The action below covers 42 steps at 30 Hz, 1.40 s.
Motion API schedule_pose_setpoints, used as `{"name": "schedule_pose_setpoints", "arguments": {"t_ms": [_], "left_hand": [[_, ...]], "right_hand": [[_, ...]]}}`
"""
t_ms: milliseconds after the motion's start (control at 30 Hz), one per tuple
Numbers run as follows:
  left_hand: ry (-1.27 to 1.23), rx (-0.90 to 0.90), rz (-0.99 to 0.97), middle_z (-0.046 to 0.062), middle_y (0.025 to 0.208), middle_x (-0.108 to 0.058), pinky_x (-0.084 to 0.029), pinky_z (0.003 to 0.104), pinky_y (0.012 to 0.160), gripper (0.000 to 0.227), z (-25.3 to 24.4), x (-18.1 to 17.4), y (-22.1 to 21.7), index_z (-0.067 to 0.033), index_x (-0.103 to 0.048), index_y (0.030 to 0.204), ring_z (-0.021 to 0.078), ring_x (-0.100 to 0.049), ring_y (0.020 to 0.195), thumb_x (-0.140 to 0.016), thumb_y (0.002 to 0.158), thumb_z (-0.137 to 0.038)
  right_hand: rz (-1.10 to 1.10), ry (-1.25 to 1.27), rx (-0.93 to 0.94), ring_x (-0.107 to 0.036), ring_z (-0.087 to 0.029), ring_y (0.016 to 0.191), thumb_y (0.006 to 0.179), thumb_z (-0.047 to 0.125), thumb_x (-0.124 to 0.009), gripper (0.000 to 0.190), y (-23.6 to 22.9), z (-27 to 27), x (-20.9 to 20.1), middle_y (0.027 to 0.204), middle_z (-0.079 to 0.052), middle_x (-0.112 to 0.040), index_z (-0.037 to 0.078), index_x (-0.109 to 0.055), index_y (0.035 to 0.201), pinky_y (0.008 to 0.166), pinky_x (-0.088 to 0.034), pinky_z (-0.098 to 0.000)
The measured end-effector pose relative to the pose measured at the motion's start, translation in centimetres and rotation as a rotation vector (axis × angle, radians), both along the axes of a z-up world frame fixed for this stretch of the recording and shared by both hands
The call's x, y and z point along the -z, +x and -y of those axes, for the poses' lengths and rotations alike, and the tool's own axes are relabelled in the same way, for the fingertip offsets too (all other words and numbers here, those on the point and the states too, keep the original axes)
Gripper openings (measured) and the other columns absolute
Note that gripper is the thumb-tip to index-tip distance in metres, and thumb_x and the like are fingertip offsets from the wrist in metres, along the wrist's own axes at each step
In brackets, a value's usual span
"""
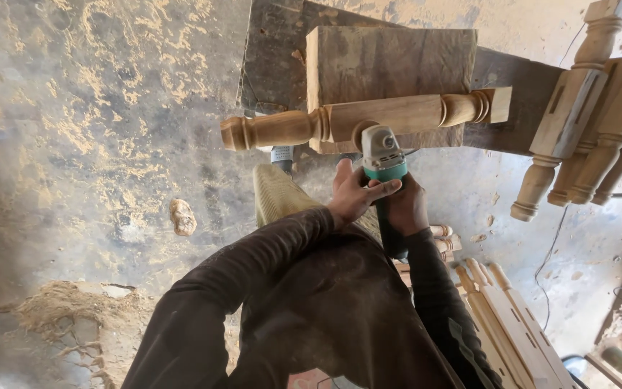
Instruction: Sanding a carved wooden furniture leg using a handheld angle grinder with a sanding disc.
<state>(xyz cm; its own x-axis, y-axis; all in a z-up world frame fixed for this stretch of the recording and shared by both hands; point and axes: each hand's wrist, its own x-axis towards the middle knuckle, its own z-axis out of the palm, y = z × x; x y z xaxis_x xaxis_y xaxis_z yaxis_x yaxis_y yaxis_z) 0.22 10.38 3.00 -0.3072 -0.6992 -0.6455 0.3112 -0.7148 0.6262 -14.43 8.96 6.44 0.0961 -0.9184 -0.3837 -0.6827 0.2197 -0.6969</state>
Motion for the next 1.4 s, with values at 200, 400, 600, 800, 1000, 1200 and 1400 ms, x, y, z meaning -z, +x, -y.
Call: {"name": "schedule_pose_setpoints", "arguments": {"t_ms": [200, 400, 600, 800, 1000, 1200, 1400], "left_hand": [[-0.031, -0.206, 0.007, 0.01, 0.129, -0.064, -0.048, 0.036, 0.107, 0.049, -2.2, -1.2, 2.1, 0.0005, -0.067, 0.124, 0.0224, -0.061, 0.123, -0.081, 0.087, -0.029], [0.012, -0.173, -0.104, 0.01, 0.123, -0.07, -0.05, 0.035, 0.105, 0.053, -2.1, -0.5, 1.1, -0.0019, -0.062, 0.129, 0.0217, -0.064, 0.118, -0.079, 0.087, -0.029], [-0.033, -0.087, -0.168, 0.012, 0.122, -0.071, -0.049, 0.034, 0.106, 0.054, -0.7, 1.2, -2.3, 0.0011, -0.061, 0.129, 0.0203, -0.064, 0.118, -0.08, 0.088, -0.029], [-0.016, -0.026, -0.153, 0.014, 0.119, -0.073, -0.049, 0.034, 0.104, 0.057, 1.6, 1.3, -5.7, 0.0024, -0.063, 0.127, 0.0224, -0.066, 0.116, -0.082, 0.085, -0.032], [-0.024, 0.13, -0.02, 0.014, 0.115, -0.075, -0.049, 0.034, 0.102, 0.054, 4.3, 0.4, -8.6, -0.0001, -0.068, 0.121, 0.0217, -0.067, 0.113, -0.081, 0.084, -0.037], [-0.074, 0.228, -0.082, 0.012, 0.11, -0.077, -0.051, 0.034, 0.096, 0.051, 6.5, 0.6, -11.4, -0.005, -0.074, 0.117, 0.0226, -0.069, 0.107, -0.078, 0.082, -0.042], [-0.014, 0.274, 0.014, 0.014, 0.121, -0.073, -0.051, 0.035, 0.1, 0.059, 7.6, 0.8, -12.1, -0.004, -0.069, 0.124, 0.0239, -0.067, 0.114, -0.08, 0.08, -0.042]], "right_hand": [[-0.011, 0.013, -0.09, -0.077, -0.033, 0.095, 0.085, 0.027, -0.082, 0.042, 3.8, -1.1, -1.9, 0.096, -0.018, -0.077, 0.005, -0.066, 0.116, 0.072, -0.06, -0.0427], [-0.014, 0.0, -0.054, -0.078, -0.034, 0.092, 0.083, 0.029, -0.084, 0.042, 3.2, -1.1, -1.7, 0.095, -0.017, -0.077, 0.007, -0.067, 0.113, 0.072, -0.059, -0.0433], [-0.054, -0.009, -0.013, -0.078, -0.034, 0.09, 0.085, 0.031, -0.082, 0.036, -0.3, -0.5, -1.2, 0.093, -0.016, -0.077, 0.007, -0.069, 0.109, 0.073, -0.059, -0.043], [-0.118, -0.02, 0.035, -0.075, -0.038, 0.09, 0.087, 0.03, -0.081, 0.035, -4.2, 0.5, -0.3, 0.093, -0.019, -0.076, 0.005, -0.068, 0.108, 0.072, -0.058, -0.0444], [-0.111, -0.029, 0.093, -0.076, -0.036, 0.086, 0.09, 0.033, -0.079, 0.036, -7.4, 1.7, -0.4, 0.091, -0.019, -0.075, 0.005, -0.066, 0.107, 0.071, -0.057, -0.0435], [-0.087, -0.062, 0.148, -0.077, -0.029, 0.084, 0.091, 0.027, -0.077, 0.031, -11.5, 1.9, 1.6, 0.09, -0.018, -0.076, 0.002, -0.067, 0.107, 0.07, -0.057, -0.0393], [0.053, -0.09, 0.183, -0.073, -0.019, 0.084, 0.098, 0.022, -0.074, 0.026, -11.5, 2.6, 1.5, 0.093, -0.015, -0.077, 0.001, -0.068, 0.111, 0.071, -0.057, -0.0349]]}}
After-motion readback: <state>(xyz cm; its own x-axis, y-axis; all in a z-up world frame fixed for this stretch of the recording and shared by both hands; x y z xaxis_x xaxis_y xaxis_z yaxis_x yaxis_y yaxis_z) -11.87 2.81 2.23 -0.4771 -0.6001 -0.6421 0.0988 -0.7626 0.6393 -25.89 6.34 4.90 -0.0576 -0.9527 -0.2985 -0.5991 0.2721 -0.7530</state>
